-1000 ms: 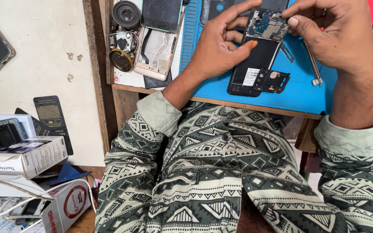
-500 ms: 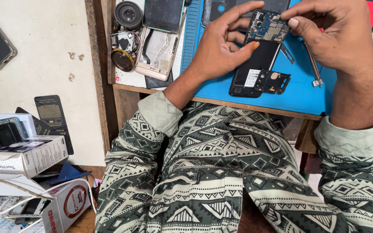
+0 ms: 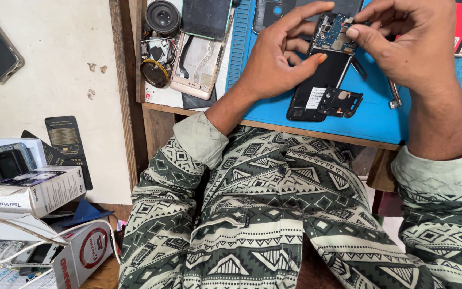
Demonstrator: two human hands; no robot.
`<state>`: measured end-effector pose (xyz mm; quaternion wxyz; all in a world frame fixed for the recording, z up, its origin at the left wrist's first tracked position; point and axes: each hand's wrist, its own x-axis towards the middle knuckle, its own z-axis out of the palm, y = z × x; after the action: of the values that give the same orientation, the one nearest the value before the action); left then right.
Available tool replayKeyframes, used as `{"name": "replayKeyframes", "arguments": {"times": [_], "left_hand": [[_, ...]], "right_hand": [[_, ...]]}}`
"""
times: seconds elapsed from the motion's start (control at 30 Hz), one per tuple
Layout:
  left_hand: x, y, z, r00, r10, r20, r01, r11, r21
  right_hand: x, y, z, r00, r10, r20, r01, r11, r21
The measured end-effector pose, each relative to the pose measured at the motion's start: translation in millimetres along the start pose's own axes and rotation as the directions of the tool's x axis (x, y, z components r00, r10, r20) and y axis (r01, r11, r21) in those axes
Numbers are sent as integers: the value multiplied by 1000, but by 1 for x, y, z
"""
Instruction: The person unscrews the back cover of a smartphone on a blue repair mat using a screwdriver, removes the back cover and battery, then lifts out and handles the internal motherboard and components while continuing to unscrew parts. The clip ends mid-disassembly with the phone still open on the bench.
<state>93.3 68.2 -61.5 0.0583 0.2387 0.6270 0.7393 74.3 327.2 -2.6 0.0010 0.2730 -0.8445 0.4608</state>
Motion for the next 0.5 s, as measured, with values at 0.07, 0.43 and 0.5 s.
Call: {"name": "replayKeyframes", "arguments": {"times": [0.07, 0.43, 0.5], "left_hand": [[0, 0, 0, 1000, 6, -3, -6, 1000, -16], [1, 1, -1, 1000, 17, -16, -17, 1000, -4], [1, 1, -1, 1000, 15, -19, -15, 1000, 1]], "right_hand": [[0, -1, 1, 999, -39, -2, 39, 999, -26], [4, -12, -9, 995, -85, 58, 90, 993, -80], [3, -10, -9, 995, -78, 59, 83, 992, -95]]}}
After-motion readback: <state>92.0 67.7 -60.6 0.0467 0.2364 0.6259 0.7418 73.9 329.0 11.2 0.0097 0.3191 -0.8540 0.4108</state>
